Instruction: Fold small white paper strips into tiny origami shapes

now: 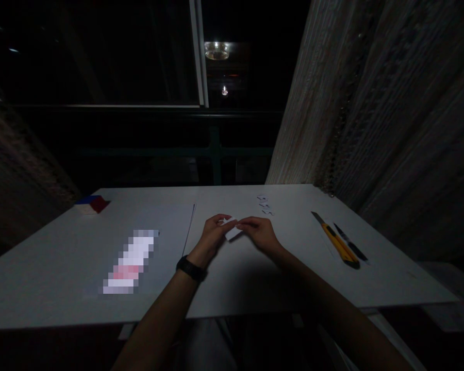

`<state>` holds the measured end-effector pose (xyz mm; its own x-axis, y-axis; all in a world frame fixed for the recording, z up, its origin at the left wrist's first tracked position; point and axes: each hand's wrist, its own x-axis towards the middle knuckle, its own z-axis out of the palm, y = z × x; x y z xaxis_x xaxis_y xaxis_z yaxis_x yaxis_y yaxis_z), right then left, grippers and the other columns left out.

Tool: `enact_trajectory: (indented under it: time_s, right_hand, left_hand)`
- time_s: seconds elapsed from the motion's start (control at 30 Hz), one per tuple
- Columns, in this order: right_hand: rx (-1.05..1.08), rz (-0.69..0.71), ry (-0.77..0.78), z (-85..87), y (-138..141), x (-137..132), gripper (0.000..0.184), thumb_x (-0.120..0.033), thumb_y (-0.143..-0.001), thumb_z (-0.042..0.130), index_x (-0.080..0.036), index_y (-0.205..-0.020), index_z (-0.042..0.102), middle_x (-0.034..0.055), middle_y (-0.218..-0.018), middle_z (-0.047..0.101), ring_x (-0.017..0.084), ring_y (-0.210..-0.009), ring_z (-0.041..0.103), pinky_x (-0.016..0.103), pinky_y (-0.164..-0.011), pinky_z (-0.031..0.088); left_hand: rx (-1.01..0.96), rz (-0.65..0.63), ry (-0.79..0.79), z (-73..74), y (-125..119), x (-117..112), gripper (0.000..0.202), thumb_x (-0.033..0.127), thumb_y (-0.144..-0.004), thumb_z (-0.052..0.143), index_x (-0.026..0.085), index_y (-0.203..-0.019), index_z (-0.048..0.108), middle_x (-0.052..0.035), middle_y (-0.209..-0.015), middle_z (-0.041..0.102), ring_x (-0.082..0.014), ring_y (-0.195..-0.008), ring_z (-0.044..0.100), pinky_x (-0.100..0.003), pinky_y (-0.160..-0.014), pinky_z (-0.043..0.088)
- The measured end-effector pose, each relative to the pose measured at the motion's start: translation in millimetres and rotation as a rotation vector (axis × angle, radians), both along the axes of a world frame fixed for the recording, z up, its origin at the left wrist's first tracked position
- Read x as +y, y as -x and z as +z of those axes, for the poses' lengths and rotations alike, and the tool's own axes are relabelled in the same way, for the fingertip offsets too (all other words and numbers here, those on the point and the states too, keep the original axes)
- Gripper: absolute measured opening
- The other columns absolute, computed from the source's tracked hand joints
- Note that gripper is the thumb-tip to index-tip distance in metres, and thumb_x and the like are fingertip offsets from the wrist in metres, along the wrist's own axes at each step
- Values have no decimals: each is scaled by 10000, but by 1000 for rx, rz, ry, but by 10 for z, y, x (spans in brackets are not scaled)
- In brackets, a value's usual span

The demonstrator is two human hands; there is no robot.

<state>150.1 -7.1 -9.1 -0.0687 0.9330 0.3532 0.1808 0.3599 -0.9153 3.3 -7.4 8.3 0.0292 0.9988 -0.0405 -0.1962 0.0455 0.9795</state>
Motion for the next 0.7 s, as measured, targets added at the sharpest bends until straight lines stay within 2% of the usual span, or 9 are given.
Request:
enact_trajectory:
  time_s: [0.13,0.3,0.5,0.6,0.7]
  right_hand:
    - [-35,-14,-38,-5,-21,0,137,-325,-679,609,-212,-721,674,9,-735,685,177,-754,617,318,-766,451]
    - [-62,29,-37,-6,-60,30,123,-305,-688,598,-204,-720,659,6,-718,664,162,-728,604,294,-733,445]
    - [-79,86,-15,-14,-100,69,124,-302,-685,601,-194,-726,645,3,-706,647,152,-701,595,280,-692,443]
    - [-79,96,-18,-13,-103,61,133,-305,-673,618,-188,-729,648,6,-712,651,153,-703,598,282,-699,443]
    - [-82,104,-24,-11,-98,45,144,-307,-662,635,-188,-740,652,8,-724,657,156,-706,603,289,-708,446]
  left_hand:
    - [-14,-76,78,20,28,-12,331,292,-488,766,122,-731,619,-13,-623,572,-91,-529,520,-178,-440,358]
    - [41,-66,121,4,53,5,386,284,-490,766,127,-816,629,-16,-651,571,-93,-545,526,-174,-437,358]
    - [15,-66,112,-24,38,12,399,270,-498,758,124,-844,625,-23,-644,589,-103,-520,537,-203,-461,377]
    - [52,-31,71,-17,22,8,387,280,-488,761,120,-818,639,-5,-576,567,-100,-494,517,-210,-465,366]
    - [143,41,-40,-19,1,18,331,280,-472,767,119,-742,664,-21,-586,583,-124,-563,536,-222,-513,377]
